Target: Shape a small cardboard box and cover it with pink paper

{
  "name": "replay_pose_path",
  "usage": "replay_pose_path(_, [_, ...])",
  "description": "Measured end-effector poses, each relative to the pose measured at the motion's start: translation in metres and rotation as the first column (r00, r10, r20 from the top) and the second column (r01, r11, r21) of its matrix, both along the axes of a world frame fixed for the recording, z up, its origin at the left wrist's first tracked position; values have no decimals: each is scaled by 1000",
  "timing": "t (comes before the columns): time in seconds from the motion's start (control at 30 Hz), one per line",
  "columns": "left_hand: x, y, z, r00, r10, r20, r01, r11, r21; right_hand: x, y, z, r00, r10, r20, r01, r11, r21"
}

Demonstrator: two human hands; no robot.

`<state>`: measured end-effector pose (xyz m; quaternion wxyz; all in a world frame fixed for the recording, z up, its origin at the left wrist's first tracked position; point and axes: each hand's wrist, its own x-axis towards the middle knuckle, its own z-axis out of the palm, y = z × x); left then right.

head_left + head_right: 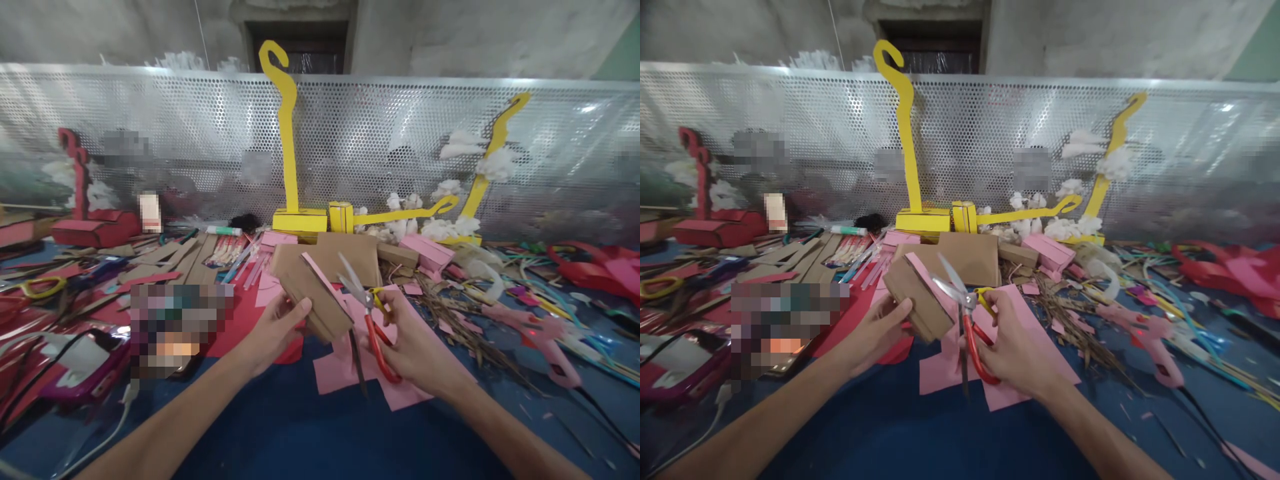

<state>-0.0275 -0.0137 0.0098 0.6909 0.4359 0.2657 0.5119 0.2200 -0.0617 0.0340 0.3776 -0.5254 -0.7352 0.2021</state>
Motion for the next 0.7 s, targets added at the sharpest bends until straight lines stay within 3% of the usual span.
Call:
replay_pose_path(0.13, [-7, 6, 6, 986, -13, 168, 53, 970, -237, 10, 4, -4, 999, 27, -23, -28, 997, -69])
replay_pose_path(0.27, [-15, 10, 8, 950, -36, 311, 152, 922, -357, 15, 10, -10, 999, -16, 45, 16, 1000, -1])
replay_pose_path(0.47, [-17, 12, 5, 919, -67, 388, 220, 904, -366, 2, 3, -1, 982, -50, 184, 52, 999, -5])
replay_pose_path(0.57, [-17, 10, 6, 914, -102, 394, 247, 908, -339, -6, -3, 5, 978, -80, 192, 86, 996, -25])
replay_pose_path(0.7, [-16, 6, 6, 924, -116, 365, 242, 915, -321, -9, -4, 6, 982, -65, 180, 58, 997, 45])
